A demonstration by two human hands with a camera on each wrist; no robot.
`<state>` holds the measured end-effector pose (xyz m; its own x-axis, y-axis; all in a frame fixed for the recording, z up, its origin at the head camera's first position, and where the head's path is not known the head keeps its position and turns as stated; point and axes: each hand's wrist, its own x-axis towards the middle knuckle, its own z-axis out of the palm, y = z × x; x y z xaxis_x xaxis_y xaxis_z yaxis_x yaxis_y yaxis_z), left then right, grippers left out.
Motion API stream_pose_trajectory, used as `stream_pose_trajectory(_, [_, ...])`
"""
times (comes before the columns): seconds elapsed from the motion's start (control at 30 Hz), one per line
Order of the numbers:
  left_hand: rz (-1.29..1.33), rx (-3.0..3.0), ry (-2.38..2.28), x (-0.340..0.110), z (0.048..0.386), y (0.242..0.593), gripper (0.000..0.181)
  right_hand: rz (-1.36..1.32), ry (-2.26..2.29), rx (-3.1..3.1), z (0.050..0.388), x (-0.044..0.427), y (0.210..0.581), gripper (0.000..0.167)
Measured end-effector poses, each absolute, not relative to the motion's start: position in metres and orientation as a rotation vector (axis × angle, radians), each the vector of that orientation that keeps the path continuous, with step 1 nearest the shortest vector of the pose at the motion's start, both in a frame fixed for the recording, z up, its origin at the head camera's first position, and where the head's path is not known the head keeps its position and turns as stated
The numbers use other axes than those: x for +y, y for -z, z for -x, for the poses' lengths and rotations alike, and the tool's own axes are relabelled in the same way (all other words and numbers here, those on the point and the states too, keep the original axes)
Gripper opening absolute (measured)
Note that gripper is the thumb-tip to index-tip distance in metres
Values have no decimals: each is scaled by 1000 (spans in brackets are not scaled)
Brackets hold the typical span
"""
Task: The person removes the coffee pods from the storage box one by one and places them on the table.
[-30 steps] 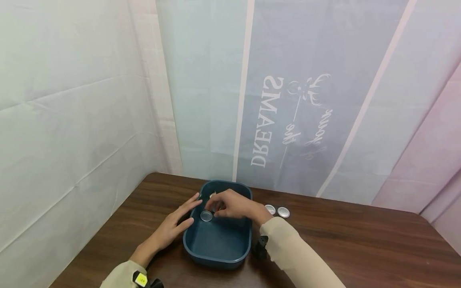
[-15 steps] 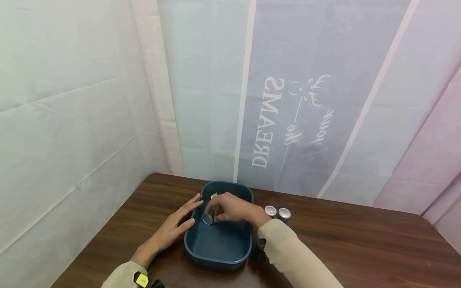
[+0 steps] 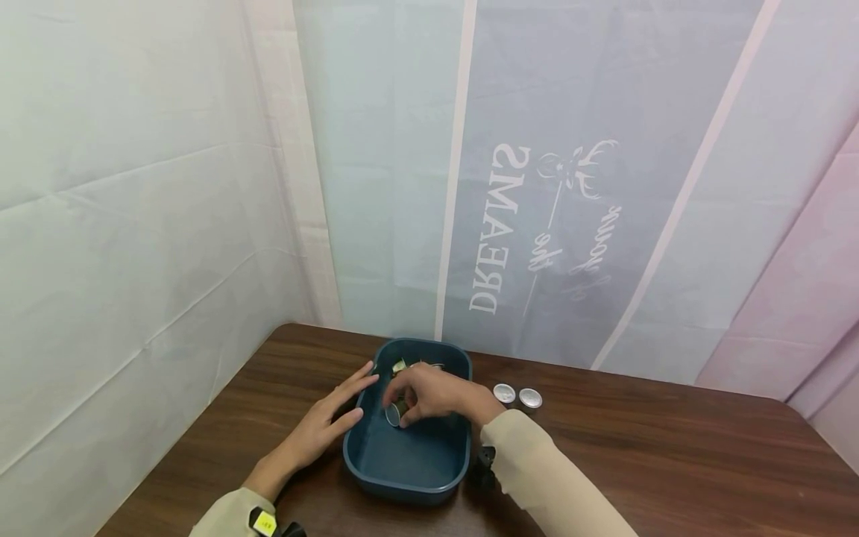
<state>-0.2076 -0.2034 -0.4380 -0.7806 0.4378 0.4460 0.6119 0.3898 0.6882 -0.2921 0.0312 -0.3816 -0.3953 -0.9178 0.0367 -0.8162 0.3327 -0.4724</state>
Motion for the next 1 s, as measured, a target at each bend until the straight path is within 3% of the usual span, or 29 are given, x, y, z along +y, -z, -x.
stream_pose_trajectory(1.0, [941,-2457,1305,-202,206,437,52,1605,590,2270,293,31,384,28])
